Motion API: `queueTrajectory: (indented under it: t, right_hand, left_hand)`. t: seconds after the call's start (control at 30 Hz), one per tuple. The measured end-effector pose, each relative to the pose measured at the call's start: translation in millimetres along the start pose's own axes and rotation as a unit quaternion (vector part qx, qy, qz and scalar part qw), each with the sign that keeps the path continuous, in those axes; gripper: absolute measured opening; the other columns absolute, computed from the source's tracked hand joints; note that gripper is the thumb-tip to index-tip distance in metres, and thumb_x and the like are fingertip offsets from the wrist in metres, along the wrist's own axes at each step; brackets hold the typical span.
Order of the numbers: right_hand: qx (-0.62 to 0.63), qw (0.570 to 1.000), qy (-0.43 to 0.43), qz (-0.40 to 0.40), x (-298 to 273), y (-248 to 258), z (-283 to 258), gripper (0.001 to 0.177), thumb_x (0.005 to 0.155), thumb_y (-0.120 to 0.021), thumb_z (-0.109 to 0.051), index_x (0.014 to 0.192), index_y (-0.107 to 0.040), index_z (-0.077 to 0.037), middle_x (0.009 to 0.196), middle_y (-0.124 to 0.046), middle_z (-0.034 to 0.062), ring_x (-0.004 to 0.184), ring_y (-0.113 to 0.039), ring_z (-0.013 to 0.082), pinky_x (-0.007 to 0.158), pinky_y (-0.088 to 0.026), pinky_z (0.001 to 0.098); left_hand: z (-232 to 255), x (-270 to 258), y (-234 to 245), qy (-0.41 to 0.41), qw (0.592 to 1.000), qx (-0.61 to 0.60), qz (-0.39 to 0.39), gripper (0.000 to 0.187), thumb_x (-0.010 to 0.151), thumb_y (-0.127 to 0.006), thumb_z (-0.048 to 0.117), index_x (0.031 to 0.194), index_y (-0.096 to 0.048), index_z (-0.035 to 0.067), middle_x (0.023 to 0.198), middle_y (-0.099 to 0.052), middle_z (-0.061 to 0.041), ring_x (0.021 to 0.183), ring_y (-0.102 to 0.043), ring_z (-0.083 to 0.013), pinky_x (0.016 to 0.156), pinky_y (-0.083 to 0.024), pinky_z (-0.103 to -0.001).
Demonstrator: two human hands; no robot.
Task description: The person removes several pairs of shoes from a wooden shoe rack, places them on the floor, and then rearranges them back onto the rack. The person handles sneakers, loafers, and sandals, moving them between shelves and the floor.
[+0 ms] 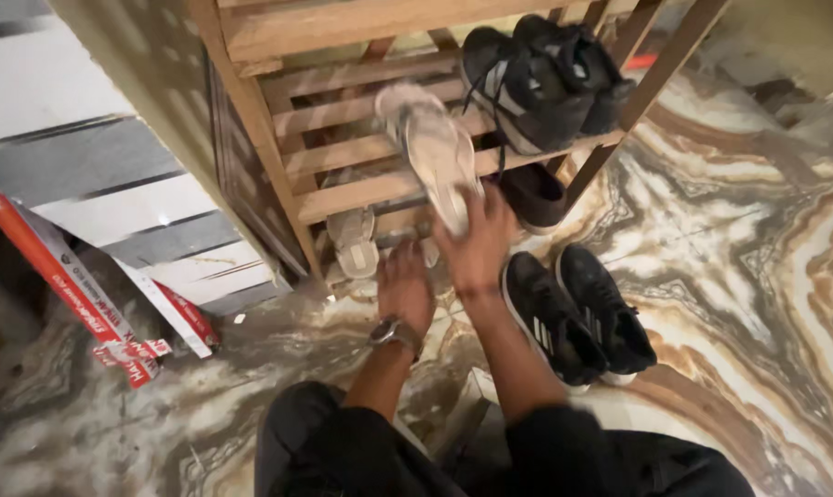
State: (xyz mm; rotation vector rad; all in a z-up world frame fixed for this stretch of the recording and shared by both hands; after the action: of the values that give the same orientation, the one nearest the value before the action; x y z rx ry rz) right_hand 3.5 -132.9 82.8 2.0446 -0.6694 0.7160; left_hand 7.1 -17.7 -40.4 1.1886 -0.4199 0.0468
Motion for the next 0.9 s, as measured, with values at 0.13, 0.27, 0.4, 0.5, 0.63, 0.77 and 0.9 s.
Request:
queueTrajectory:
  t: [0.13,0.27,0.4,0.5,0.63,0.77,0.9]
  right_hand:
    - [0.034,0.998,-0.037,0.031,-85,33,10,0.056,0.086,-0.082,-0.025,0.136,-0.062,-0.011,0.146,-0.049,0.0260,0.134,-0.045,0.0454,0.113,-0.036,0.0551]
    - [0.070,0.994,-0.084,0.030,-141,50,17,0.058,0.083,-0.082,-0.021,0.136,-0.061,-0.009,0.147,-0.049,0.0253,0.135,-0.043,0.0440,0.111,-0.036,0.0530]
    - [0.151,0.976,-0.154,0.020,-185,37,22,0.051,0.088,-0.078,-0.018,0.135,-0.061,-0.006,0.142,-0.056,0.0209,0.133,-0.049,0.0366,0.113,-0.038,0.0455]
    - [0.300,0.932,-0.206,-0.004,-201,13,25,0.045,0.094,-0.073,-0.014,0.136,-0.061,-0.005,0.139,-0.062,0.0159,0.132,-0.057,0.0285,0.114,-0.041,0.0386]
    - [0.313,0.919,-0.237,-0.032,-214,-3,27,0.044,0.094,-0.071,-0.014,0.136,-0.061,-0.002,0.138,-0.062,0.0142,0.131,-0.057,0.0242,0.109,-0.043,0.0353]
    - [0.294,0.881,-0.364,-0.067,-225,-8,50,0.048,0.093,-0.071,-0.017,0.138,-0.064,-0.004,0.122,-0.068,0.0142,0.107,-0.059,0.0224,0.094,-0.048,0.0337]
    - [0.282,0.911,-0.296,-0.064,-213,-18,54,0.046,0.095,-0.070,-0.020,0.136,-0.062,-0.002,0.125,-0.070,0.0117,0.116,-0.063,0.0187,0.101,-0.049,0.0317]
  left_hand:
    - [-17,-49,-58,0.127,0.991,-0.017,-0.038,0.063,0.082,-0.060,0.008,0.143,-0.048,0.000,0.145,-0.051,-0.019,0.133,-0.048,-0.0350,0.113,-0.033,-0.051]
    - [-8,-90,-73,0.079,0.996,-0.042,0.014,0.050,0.083,-0.059,0.009,0.132,-0.056,0.001,0.130,-0.060,-0.017,0.120,-0.057,-0.0371,0.104,-0.042,-0.049]
    - [-3,-121,-78,0.058,0.991,-0.116,-0.030,0.048,0.087,-0.060,0.014,0.133,-0.056,0.000,0.120,-0.064,-0.020,0.112,-0.060,-0.0400,0.096,-0.047,-0.051]
    - [-1,-131,-86,0.083,0.975,-0.198,-0.062,0.047,0.090,-0.062,0.021,0.131,-0.056,-0.001,0.118,-0.064,-0.023,0.106,-0.061,-0.0430,0.090,-0.049,-0.052]
    - [-9,-134,-90,0.114,0.968,-0.221,-0.025,0.052,0.088,-0.064,0.020,0.132,-0.053,-0.004,0.119,-0.062,-0.027,0.107,-0.061,-0.0467,0.087,-0.050,-0.053]
    - [-19,-126,-83,0.198,0.942,-0.264,0.062,0.043,0.092,-0.059,0.012,0.134,-0.055,0.000,0.124,-0.063,-0.026,0.111,-0.062,-0.0468,0.092,-0.051,-0.052]
    - [-13,-98,-44,0.190,0.923,-0.294,0.162,0.046,0.092,-0.055,0.004,0.138,-0.054,0.000,0.127,-0.061,-0.027,0.111,-0.060,-0.0494,0.090,-0.050,-0.052]
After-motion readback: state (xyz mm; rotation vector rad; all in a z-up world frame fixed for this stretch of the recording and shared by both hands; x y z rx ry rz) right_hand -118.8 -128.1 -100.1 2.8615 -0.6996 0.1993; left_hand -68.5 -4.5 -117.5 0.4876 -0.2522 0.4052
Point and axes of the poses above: each hand's wrist, its own x-axis towards the middle knuckle, its own y-axis out of the back of the hand, z = x × y, the point moved 4 cm from there along x, towards the middle knuckle
